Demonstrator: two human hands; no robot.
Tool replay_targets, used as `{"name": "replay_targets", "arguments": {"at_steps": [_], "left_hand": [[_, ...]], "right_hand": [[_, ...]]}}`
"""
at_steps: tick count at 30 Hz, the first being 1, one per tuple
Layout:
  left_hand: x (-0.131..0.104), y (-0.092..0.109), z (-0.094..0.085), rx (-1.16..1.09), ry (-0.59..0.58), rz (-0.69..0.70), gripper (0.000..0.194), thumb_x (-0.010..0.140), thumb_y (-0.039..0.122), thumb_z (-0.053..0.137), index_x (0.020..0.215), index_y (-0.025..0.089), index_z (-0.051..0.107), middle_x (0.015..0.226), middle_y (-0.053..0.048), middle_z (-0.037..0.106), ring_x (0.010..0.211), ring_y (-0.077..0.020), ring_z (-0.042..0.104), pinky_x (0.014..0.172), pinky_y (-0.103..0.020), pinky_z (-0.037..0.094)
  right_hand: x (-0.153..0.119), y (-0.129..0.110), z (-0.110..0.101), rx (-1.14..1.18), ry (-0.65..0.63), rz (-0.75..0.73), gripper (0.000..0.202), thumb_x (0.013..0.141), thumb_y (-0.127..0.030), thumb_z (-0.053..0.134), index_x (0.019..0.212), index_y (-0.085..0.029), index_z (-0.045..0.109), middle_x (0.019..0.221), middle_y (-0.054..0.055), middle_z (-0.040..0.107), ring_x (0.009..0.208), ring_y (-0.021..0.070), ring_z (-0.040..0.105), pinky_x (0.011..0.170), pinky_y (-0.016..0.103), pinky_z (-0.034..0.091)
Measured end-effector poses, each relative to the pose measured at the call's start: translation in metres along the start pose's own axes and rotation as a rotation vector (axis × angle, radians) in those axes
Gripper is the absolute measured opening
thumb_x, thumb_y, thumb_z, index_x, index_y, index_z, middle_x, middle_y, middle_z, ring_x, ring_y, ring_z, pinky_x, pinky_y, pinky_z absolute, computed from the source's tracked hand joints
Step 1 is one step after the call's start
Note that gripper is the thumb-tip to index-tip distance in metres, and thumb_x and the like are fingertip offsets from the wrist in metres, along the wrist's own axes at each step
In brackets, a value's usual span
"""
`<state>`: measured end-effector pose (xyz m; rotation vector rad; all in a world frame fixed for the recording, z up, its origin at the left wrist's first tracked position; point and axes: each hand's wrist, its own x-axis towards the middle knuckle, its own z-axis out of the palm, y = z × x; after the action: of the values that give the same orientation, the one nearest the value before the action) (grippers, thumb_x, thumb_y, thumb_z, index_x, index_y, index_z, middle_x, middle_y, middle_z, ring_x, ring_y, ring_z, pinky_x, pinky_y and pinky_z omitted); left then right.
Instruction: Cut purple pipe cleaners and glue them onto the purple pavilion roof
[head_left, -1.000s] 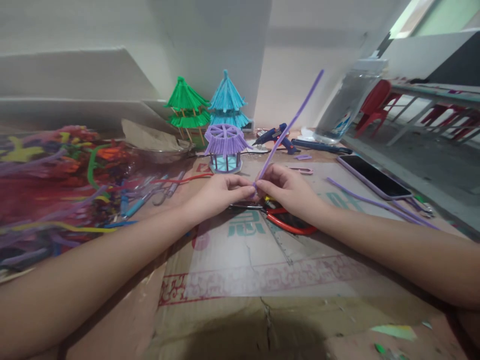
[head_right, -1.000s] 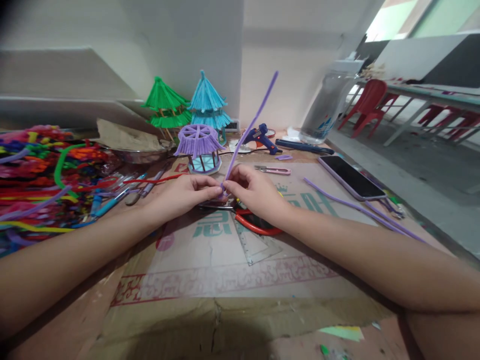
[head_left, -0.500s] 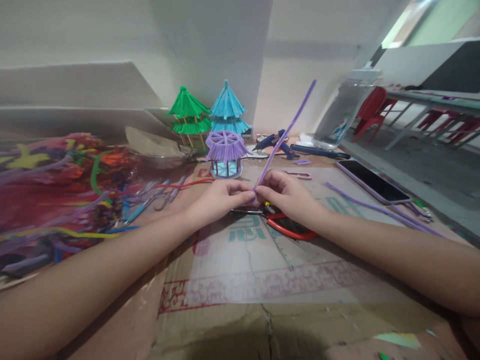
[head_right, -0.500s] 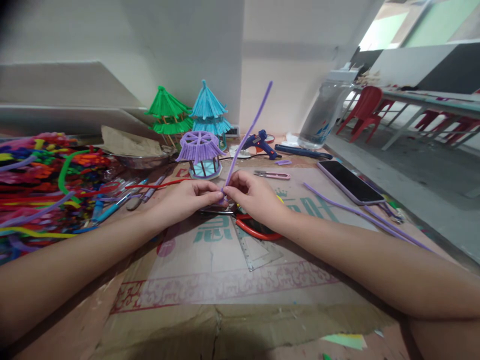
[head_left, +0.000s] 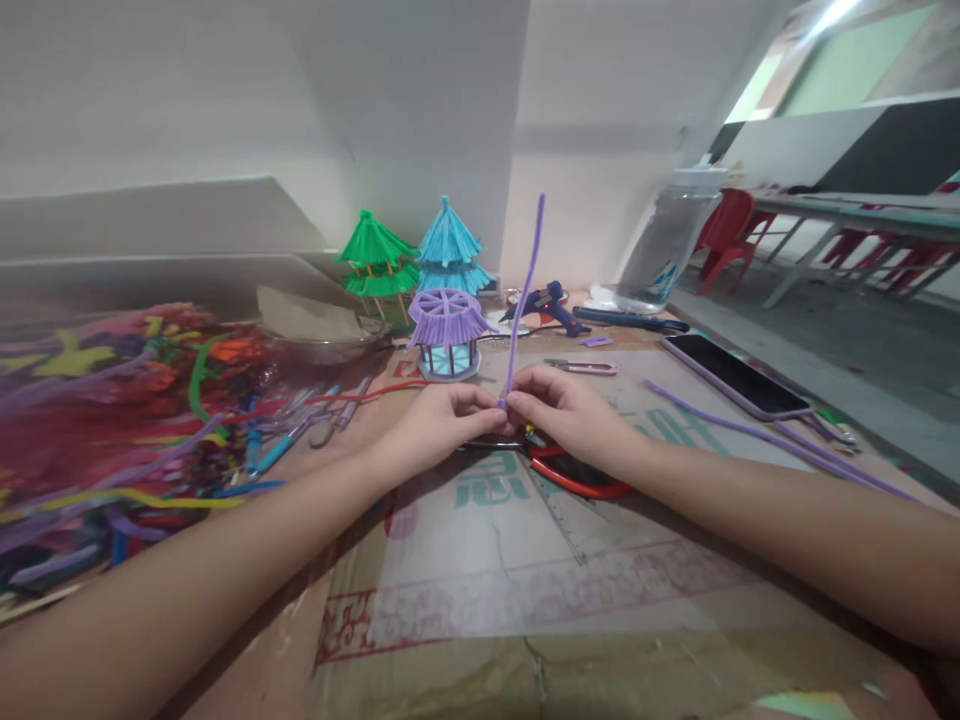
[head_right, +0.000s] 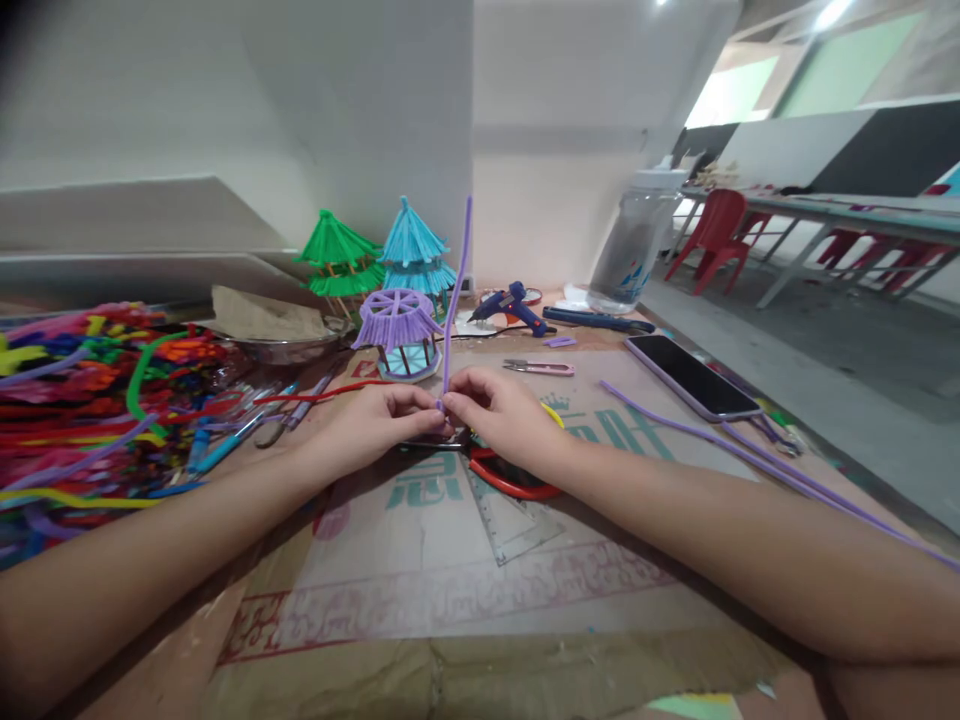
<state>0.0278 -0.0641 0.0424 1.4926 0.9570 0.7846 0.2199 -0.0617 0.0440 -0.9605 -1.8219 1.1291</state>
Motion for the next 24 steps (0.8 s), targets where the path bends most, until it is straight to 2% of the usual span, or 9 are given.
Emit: {"name": "replay_targets", "arguments": {"at_steps": [12, 20, 24], "left_hand": [[0.0009, -0.0010, 0.0000, 0.030, 0.006, 0.012, 0.009, 0.080, 0.024, 0.073, 0.079, 0.015, 0.072, 0.082, -0.005, 0.077, 0.077, -0.0157, 0.072, 0.078, -0.027, 0.057], [0.0006, -0.0051, -0.0015, 0.100, -0.004, 0.079, 0.012, 0.084, 0.028, 0.070, 0.084, 0.016, 0.073, 0.085, -0.005, 0.078, 0.078, -0.0150, 0.072, 0.077, -0.026, 0.056], [-0.0002, -0.0062, 0.0000, 0.132, -0.004, 0.091, 0.016, 0.085, 0.031, 0.069, 0.085, 0.016, 0.073, 0.086, -0.005, 0.078, 0.079, -0.0155, 0.072, 0.076, -0.026, 0.056]], "right_hand": [[0.0009, 0.0037, -0.0030, -0.119, -0.008, -0.026, 0.013, 0.086, -0.030, 0.063, 0.078, -0.022, 0.056, 0.069, -0.003, 0.061, 0.065, 0.0133, 0.059, 0.060, 0.026, 0.046], [0.0018, 0.0044, -0.0019, -0.012, -0.050, -0.016, 0.010, 0.084, -0.029, 0.064, 0.081, -0.022, 0.058, 0.072, -0.003, 0.064, 0.067, 0.0141, 0.063, 0.062, 0.028, 0.049], [0.0017, 0.0052, -0.0026, -0.114, -0.027, -0.006, 0.015, 0.084, -0.034, 0.067, 0.080, -0.021, 0.060, 0.072, -0.001, 0.066, 0.066, 0.0155, 0.063, 0.060, 0.029, 0.049]]}}
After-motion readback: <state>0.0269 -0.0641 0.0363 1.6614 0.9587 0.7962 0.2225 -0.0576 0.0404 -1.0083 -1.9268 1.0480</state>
